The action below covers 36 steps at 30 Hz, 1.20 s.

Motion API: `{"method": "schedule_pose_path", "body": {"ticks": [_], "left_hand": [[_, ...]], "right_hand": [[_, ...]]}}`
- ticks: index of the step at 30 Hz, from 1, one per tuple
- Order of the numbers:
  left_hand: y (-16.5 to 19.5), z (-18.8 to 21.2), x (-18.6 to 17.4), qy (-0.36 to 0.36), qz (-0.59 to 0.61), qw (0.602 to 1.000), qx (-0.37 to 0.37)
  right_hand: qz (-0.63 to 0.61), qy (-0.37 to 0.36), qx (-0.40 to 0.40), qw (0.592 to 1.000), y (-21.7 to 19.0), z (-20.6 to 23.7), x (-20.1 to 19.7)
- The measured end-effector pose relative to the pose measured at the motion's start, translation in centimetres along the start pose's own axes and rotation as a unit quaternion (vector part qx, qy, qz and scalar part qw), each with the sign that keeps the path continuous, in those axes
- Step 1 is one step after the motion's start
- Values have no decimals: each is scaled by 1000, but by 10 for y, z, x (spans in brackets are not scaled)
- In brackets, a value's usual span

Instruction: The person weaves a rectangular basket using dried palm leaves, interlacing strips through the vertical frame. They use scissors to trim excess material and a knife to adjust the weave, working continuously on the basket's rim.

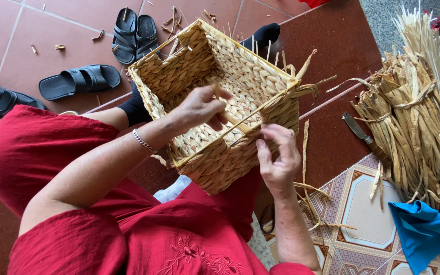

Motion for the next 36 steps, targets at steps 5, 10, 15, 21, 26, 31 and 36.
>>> {"method": "schedule_pose_path", "body": {"ticks": [5, 10, 15, 21, 26, 31, 36], "left_hand": [[32, 10, -19, 65, -253, 958, 114], [60, 19, -1, -19, -370, 877, 305], [66, 25, 11, -69, -600, 715, 353], [42, 5, 2, -37, -404, 896, 180], [7, 1, 27, -86, 128, 988, 9], [-5, -4, 37, -107, 110, 987, -38], [-12, -11, 42, -90, 68, 993, -28]], "right_hand": [[192, -14, -115, 974, -30, 16, 9], [236, -66, -134, 960, -40, 12, 10], [252, -59, -145, 955, -43, 8, 12], [270, -32, -146, 951, -44, 10, 11], [262, -31, -141, 954, -41, 14, 11], [245, -38, -132, 960, -41, 18, 12], [247, -33, -138, 959, -44, 17, 12]]}}
Point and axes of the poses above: each hand's wrist, its own z-axis away from the middle knuckle, its own x-axis out of the palm, y = z × x, the point moved 9 cm from there along -z, towards the middle knuckle, and after that the axes turned 12 degrees about x, right-handed, at the moved point
